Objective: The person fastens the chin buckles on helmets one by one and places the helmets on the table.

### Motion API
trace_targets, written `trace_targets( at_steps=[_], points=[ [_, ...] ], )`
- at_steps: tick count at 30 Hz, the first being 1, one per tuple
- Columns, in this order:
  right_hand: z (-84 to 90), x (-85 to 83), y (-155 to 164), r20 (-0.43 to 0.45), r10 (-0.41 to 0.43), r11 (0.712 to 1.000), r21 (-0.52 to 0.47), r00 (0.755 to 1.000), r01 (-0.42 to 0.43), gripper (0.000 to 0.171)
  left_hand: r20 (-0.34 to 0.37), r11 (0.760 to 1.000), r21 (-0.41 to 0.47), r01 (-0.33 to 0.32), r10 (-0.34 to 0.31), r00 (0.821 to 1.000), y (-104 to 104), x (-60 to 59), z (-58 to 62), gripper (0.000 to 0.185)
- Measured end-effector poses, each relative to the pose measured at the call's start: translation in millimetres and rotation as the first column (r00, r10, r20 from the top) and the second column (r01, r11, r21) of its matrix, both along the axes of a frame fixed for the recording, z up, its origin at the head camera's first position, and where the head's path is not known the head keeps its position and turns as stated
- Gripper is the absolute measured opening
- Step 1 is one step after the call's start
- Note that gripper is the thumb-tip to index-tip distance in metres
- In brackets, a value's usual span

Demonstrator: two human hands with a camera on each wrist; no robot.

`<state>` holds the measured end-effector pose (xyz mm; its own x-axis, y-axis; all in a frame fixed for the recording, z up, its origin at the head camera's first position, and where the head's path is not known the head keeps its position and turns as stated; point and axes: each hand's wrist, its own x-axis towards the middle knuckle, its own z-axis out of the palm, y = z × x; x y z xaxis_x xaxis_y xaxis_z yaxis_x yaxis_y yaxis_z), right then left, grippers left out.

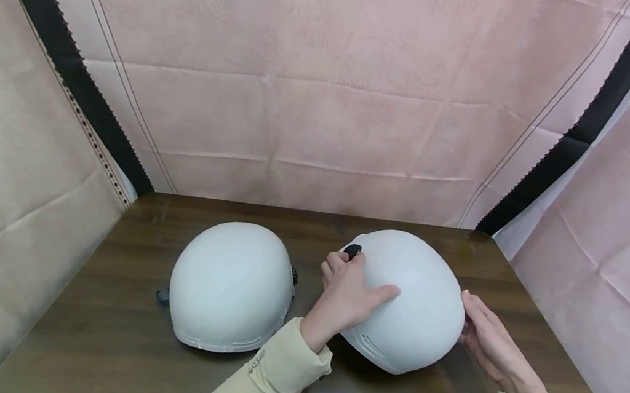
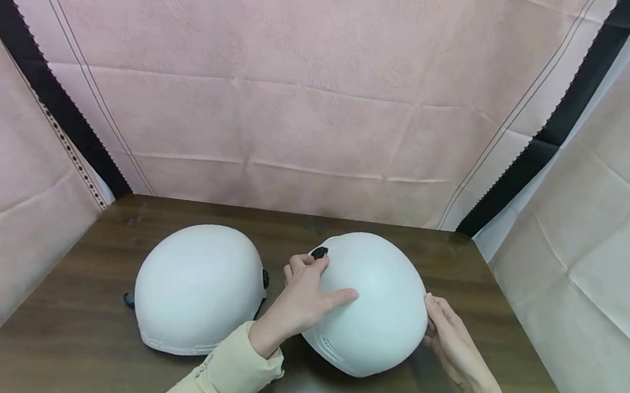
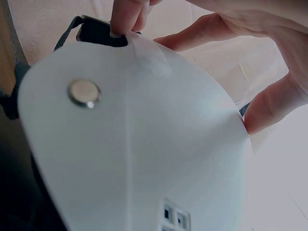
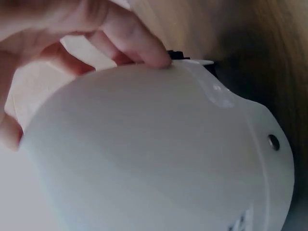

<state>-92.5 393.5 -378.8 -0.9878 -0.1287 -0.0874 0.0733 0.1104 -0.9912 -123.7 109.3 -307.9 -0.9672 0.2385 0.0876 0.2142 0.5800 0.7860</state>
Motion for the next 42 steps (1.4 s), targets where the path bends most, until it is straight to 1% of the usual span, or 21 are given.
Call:
trace_targets(
  at_steps=[3,6,7,9,12,14,16,19,22,25,28,33,37,40,42],
  points=[
    [-1.3,1.5,3,-0.035,0.075,0.995,-0.062,0.997,-0.077,0.038,0.019,1.000,0.003,0.009,-0.009,1.000,-2,-1.2,0.4,0.072],
    [-3.0,2.2,6,-0.063,0.140,0.982,-0.116,0.988,-0.147,0.037,0.046,1.000,0.027,0.011,-0.012,0.999,-4,-2.1,-1.0,0.071],
    [-3.4,2.1,6,-0.072,0.151,0.979,-0.125,0.986,-0.159,0.037,0.052,0.999,0.035,0.012,-0.013,0.999,-4,-2.3,-1.6,0.072],
    [-3.9,1.9,7,-0.078,0.148,0.980,-0.120,0.986,-0.157,0.037,0.066,0.999,0.051,0.010,-0.014,0.998,-5,-2.5,-2.9,0.071],
    [-4.1,1.4,5,-0.071,0.105,0.990,-0.090,0.992,-0.111,0.036,0.087,0.998,0.060,0.006,-0.011,0.996,-6,-3.2,-4.5,0.071],
    [-3.8,1.1,1,-0.051,0.040,0.997,-0.066,0.998,-0.043,0.037,0.103,0.998,0.059,0.005,-0.011,0.995,-6,-4.6,-5.5,0.071],
    [-3.8,-0.1,-5,-0.037,-0.039,0.998,-0.042,0.999,0.037,0.042,0.114,0.998,0.063,0.009,-0.016,0.993,-7,-6.4,-6.6,0.071],
    [-4.1,-2.9,-15,-0.034,-0.147,0.989,0.025,0.989,0.148,0.052,0.116,0.997,0.076,0.020,-0.029,0.993,-9,-9.4,-8.2,0.072],
    [-4.1,-6.1,-22,-0.050,-0.198,0.975,0.089,0.979,0.202,0.058,0.124,0.995,0.098,0.025,-0.037,0.992,-12,-12.1,-10.4,0.070],
    [-3.6,-8.0,-25,-0.050,-0.220,0.969,0.103,0.974,0.224,0.059,0.150,0.992,0.126,0.029,-0.047,0.988,-14,-12.2,-12.8,0.071],
    [-5.5,-8.2,-26,-0.042,-0.240,0.964,0.104,0.970,0.243,0.058,0.187,0.990,0.135,0.033,-0.058,0.981,-15,-11.1,-17.3,0.071],
    [-8.7,-10.5,-32,-0.029,-0.264,0.953,0.149,0.964,0.265,0.059,0.263,0.990,0.135,0.031,-0.066,0.962,-20,-10.7,-23.7,0.072],
    [-6.0,-14.9,-34,-0.026,-0.265,0.949,0.171,0.964,0.266,0.061,0.298,0.988,0.150,0.026,-0.070,0.952,-22,-12.1,-25.4,0.074],
    [-5.2,-17.0,-36,-0.050,-0.265,0.938,0.218,0.963,0.269,0.060,0.324,0.986,0.165,0.013,-0.066,0.944,-22,-13.0,-27.9,0.072],
    [-4.4,-18.0,-38,-0.079,-0.264,0.919,0.281,0.961,0.276,0.059,0.346,0.984,0.176,0.001,-0.063,0.936,-22,-14.2,-31.1,0.070]
  ],
)
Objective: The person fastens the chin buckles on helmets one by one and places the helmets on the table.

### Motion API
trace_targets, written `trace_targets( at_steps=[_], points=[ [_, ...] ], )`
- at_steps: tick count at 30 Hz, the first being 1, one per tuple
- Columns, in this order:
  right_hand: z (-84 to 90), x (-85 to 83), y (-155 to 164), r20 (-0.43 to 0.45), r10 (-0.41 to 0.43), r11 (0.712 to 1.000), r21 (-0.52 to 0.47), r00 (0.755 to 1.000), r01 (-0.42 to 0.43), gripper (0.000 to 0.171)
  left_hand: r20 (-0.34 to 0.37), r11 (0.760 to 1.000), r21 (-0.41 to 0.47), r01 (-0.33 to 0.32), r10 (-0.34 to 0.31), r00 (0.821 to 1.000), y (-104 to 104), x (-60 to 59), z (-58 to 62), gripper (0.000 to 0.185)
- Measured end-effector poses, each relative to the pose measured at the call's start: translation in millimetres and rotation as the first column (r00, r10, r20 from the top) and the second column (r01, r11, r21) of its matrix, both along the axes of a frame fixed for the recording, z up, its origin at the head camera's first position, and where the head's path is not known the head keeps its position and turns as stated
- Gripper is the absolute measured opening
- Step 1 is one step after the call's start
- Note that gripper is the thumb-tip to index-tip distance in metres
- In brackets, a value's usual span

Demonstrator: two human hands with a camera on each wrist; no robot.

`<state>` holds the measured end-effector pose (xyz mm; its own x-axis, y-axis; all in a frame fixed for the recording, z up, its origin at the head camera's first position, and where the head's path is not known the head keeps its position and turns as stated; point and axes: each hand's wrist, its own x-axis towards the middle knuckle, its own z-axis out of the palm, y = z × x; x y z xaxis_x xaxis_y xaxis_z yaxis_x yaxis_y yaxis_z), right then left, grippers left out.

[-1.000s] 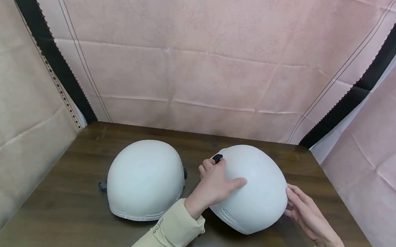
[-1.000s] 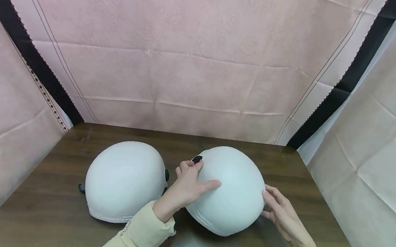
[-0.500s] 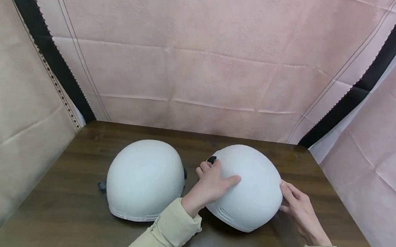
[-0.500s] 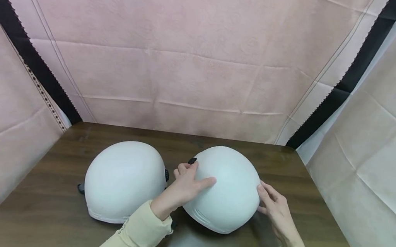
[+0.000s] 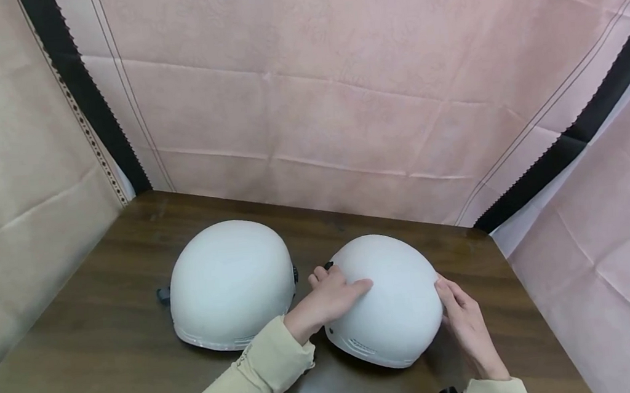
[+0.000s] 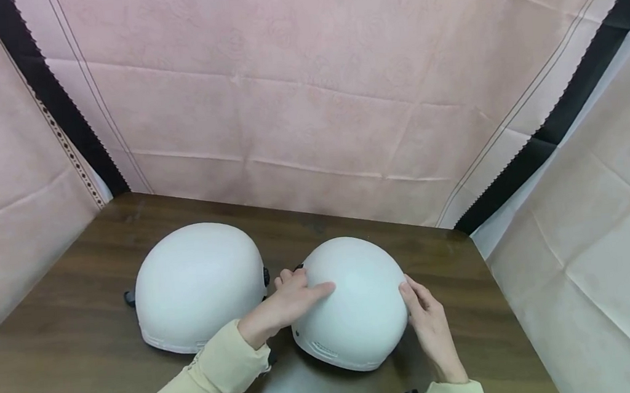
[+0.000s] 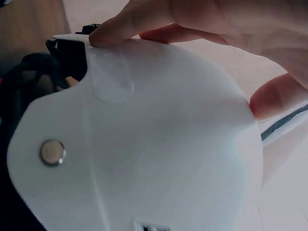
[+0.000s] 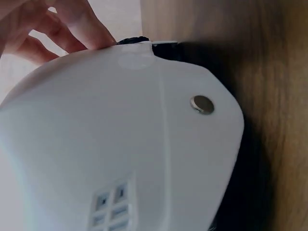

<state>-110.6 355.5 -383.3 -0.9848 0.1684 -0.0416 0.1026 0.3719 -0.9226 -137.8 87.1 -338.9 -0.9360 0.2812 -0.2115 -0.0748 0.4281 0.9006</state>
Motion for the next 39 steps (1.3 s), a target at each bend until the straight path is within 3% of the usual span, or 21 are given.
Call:
trace_targets(
  at_steps=[4,9,13,21,30,34,37,39],
  points=[
    [3.6,-3.7,-1,-0.014,-0.001,0.988,0.152,1.000,0.003,0.062,0.037,0.999,0.033,-0.018,0.017,0.999,2,-5.9,-8.6,0.069],
    [8.3,-2.3,0,0.022,-0.028,0.962,0.273,0.999,0.021,0.069,0.074,0.997,0.076,-0.016,0.010,0.997,4,-12.2,-18.9,0.072],
    [8.6,1.7,0,0.042,-0.060,0.934,0.356,0.997,0.041,0.069,0.048,0.999,0.049,0.016,-0.018,0.999,5,-12.4,-26.3,0.070],
    [3.1,-0.8,-12,0.013,-0.008,0.921,0.388,1.000,0.002,0.067,-0.035,0.999,-0.030,0.034,-0.035,0.999,-5,-6.4,-35.5,0.069],
    [1.3,-4.1,-11,-0.033,0.039,0.932,0.361,0.999,-0.024,0.067,-0.039,0.998,-0.035,0.055,-0.056,0.998,-8,-10.5,-36.8,0.067],
    [5.8,-4.8,-5,0.027,0.036,0.937,0.348,0.999,-0.043,0.071,-0.043,0.997,-0.056,0.059,-0.062,0.997,-6,-7.7,-29.2,0.070],
    [12.6,-3.1,4,0.109,0.075,0.948,0.302,0.991,-0.104,0.077,-0.057,0.990,-0.045,0.132,-0.135,0.989,-16,9.4,-9.9,0.072],
    [17.4,-1.1,16,0.144,0.086,0.937,0.323,0.986,-0.129,0.081,-0.112,0.980,0.006,0.198,-0.196,0.974,-34,25.1,7.3,0.065]
  ],
)
